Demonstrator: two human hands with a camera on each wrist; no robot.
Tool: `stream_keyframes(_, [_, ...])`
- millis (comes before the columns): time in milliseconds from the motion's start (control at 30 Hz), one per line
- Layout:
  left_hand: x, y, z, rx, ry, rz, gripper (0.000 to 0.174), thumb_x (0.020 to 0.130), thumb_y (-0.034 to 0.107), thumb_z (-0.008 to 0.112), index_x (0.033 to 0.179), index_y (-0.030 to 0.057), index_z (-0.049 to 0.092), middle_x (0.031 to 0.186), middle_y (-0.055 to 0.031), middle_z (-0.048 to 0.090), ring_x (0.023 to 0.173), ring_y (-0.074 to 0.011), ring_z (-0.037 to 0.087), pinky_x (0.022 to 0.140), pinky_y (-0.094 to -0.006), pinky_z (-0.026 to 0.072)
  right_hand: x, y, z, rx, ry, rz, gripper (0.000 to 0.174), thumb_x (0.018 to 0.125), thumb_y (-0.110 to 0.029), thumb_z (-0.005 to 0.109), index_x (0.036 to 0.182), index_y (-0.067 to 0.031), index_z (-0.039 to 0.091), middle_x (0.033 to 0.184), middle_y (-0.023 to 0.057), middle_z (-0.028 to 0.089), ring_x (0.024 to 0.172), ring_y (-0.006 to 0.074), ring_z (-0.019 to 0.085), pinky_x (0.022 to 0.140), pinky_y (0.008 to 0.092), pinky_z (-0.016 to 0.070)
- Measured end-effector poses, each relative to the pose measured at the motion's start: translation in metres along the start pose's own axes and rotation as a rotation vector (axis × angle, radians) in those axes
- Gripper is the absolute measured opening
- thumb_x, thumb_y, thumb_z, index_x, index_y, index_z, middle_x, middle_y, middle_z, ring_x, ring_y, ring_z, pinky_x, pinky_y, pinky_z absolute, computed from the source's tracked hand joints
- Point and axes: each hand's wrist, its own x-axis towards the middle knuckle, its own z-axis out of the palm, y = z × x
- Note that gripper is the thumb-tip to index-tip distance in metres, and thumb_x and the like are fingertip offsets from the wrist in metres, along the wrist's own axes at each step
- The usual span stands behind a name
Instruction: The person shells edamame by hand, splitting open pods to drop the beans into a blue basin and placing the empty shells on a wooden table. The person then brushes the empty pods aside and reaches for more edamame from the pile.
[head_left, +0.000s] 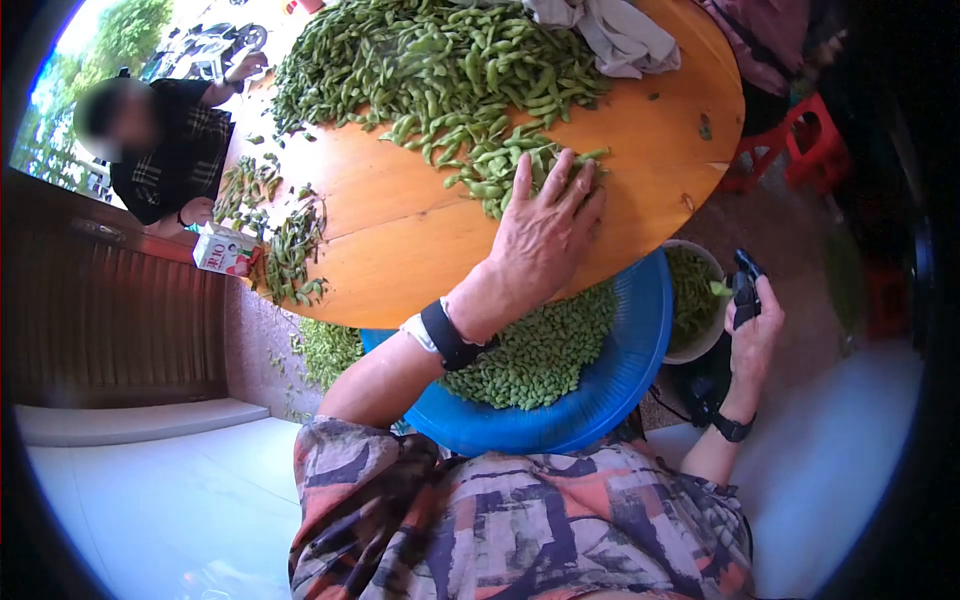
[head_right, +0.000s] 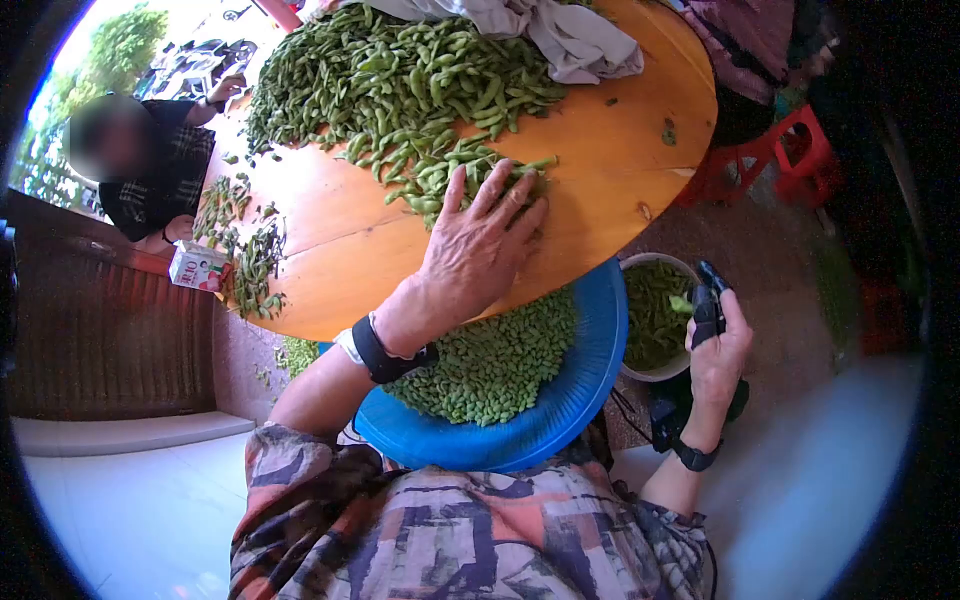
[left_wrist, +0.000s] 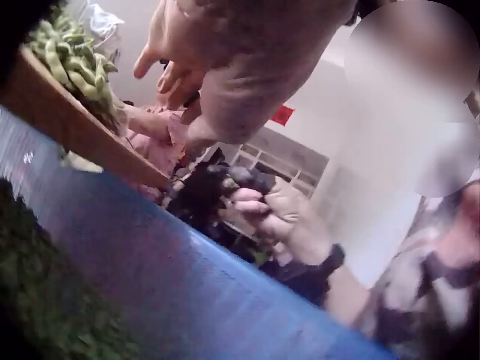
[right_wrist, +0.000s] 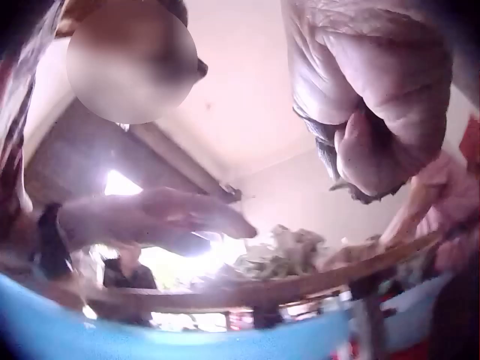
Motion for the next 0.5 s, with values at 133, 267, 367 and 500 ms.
stream_keyframes(133, [-0.010,-0.015,-0.009,0.065,-0.047,0.017,0.055,0.077,0.017,0.065,0.131,0.0100,0.053,0.144,-0.0109,0.044,0.138,-0.0318,0.033,0.112,-0.0582,0.0227,-0.001,0.000,-0.001,-0.041,-0.046,0.015,0.014,0.097,-0.011,0.051,0.102,-0.0050,0.063,0.068,-0.0048,0.051,0.055,0.0027,0.047,0.047,0.0187,0.0371])
stream_keyframes(267, [-0.039,-0.038,-0.018,0.059,-0.065,-0.045,0.055,0.075,0.011,0.065,0.129,0.0122,0.056,0.142,-0.0090,0.046,0.137,-0.0316,0.035,0.111,-0.0567,0.0253,-0.002,-0.013,0.007,-0.129,-0.014,0.011,0.013,0.097,-0.011,0.051,0.089,-0.0045,0.059,0.067,-0.0047,0.049,0.056,0.0026,0.047,0.047,0.0187,0.0369])
stream_keyframes(367, [-0.053,-0.054,-0.026,0.031,-0.031,-0.067,0.047,0.075,0.006,0.065,0.121,0.0122,0.061,0.138,-0.0084,0.050,0.134,-0.0330,0.039,0.110,-0.0534,0.0304,0.001,-0.011,0.006,-0.132,-0.065,0.028,0.013,0.096,-0.009,0.052,0.085,-0.0040,0.057,0.067,-0.0047,0.048,0.058,0.0019,0.047,0.048,0.0190,0.0365])
stream_keyframes(500, [-0.052,-0.056,-0.028,-0.110,0.087,-0.077,0.035,0.072,0.004,0.069,0.106,0.0084,0.066,0.130,-0.0094,0.055,0.129,-0.0345,0.043,0.108,-0.0498,0.0353,0.003,-0.016,0.014,-0.127,-0.075,-0.047,0.012,0.095,-0.008,0.052,0.085,-0.0035,0.057,0.066,-0.0049,0.048,0.058,0.0016,0.046,0.048,0.0195,0.0362])
